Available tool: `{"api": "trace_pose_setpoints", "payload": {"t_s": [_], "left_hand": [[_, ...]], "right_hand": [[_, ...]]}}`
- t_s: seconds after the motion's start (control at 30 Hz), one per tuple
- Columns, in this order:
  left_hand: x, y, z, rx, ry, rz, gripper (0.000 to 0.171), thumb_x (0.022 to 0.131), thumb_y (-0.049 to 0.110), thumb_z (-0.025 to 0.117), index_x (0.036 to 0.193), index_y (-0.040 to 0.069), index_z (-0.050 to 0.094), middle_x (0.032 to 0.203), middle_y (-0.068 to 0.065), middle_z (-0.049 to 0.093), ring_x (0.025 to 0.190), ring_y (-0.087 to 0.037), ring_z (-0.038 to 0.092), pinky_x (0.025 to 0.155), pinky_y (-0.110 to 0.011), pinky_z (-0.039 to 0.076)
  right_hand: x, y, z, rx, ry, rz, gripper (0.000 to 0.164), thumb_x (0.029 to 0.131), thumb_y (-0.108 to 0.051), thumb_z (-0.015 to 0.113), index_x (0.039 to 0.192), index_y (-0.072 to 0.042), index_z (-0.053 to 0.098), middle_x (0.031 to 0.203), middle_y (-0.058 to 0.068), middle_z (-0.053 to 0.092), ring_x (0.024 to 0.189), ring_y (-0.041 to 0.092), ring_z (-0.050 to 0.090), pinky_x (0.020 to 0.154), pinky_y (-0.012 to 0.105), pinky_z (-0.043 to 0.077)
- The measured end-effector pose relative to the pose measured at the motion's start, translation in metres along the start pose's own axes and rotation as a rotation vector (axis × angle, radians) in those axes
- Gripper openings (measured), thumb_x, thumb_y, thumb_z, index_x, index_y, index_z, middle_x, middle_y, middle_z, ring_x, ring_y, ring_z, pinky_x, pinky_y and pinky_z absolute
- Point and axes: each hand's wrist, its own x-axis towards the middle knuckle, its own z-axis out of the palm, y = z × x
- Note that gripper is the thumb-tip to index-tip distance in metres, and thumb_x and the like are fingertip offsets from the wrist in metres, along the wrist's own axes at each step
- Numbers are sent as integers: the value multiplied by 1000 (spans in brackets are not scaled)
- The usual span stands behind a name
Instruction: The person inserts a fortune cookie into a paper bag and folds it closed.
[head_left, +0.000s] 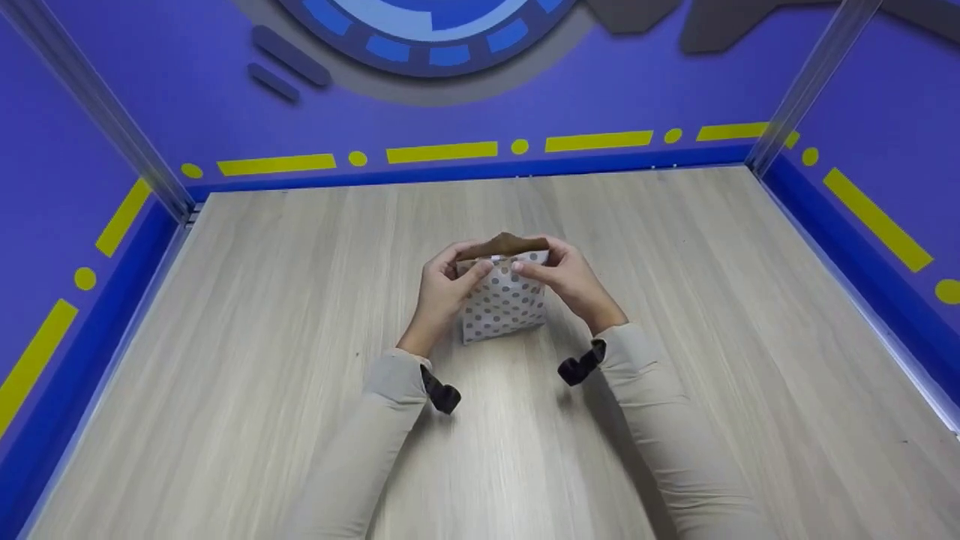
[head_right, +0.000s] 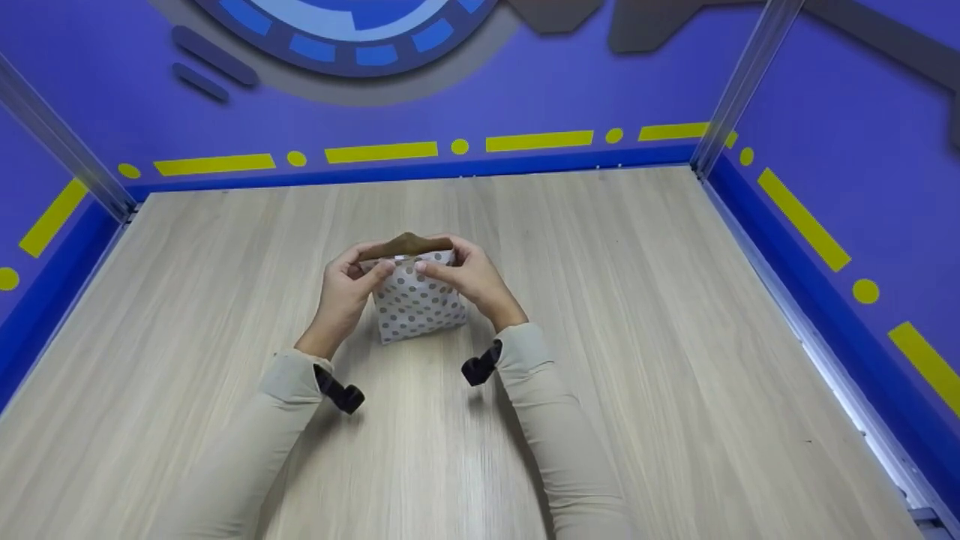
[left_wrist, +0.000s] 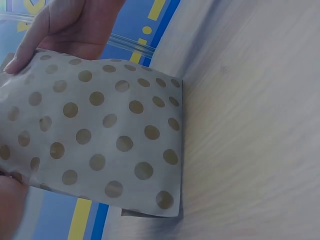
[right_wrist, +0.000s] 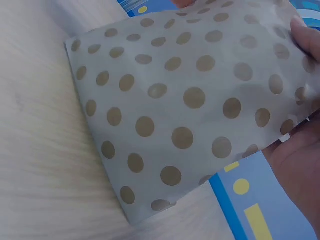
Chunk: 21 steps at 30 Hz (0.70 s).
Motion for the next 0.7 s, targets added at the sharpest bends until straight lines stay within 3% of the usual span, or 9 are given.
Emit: {"api": "trace_pose_setpoints", "payload": {"t_s": [0.13,0.33,0.5,0.7], "left_hand": [[1,0,0,14,24,-23,32,89,20,69,119,8,64,112,-4,67,89,-11,57,74,-21,45],[1,3,0,15,64,-84,33,89,21,69,118,6,65,110,-5,66,83,-11,54,70,-20,43],[2,4,0,7,95,-127,32,88,24,71,116,9,67,98,-3,65,70,-9,47,59,-19,39],[3,1,-1,19,118,-149,29,88,23,71,112,8,68,80,1,63,65,-8,51,55,-18,42]], "right_hand": [[2,1,4,-28,44,-5,38,85,-17,73,120,-7,62,113,1,58,87,13,55,71,23,47],[3,1,9,-16,97,2,34,84,-15,74,115,-8,64,111,2,60,91,17,53,73,23,46],[4,1,13,16,143,40,27,82,-14,76,107,-11,66,101,1,62,84,13,56,70,22,47],[5,0,18,57,166,99,17,82,-12,74,96,-12,66,88,0,63,76,12,59,66,23,50]]}}
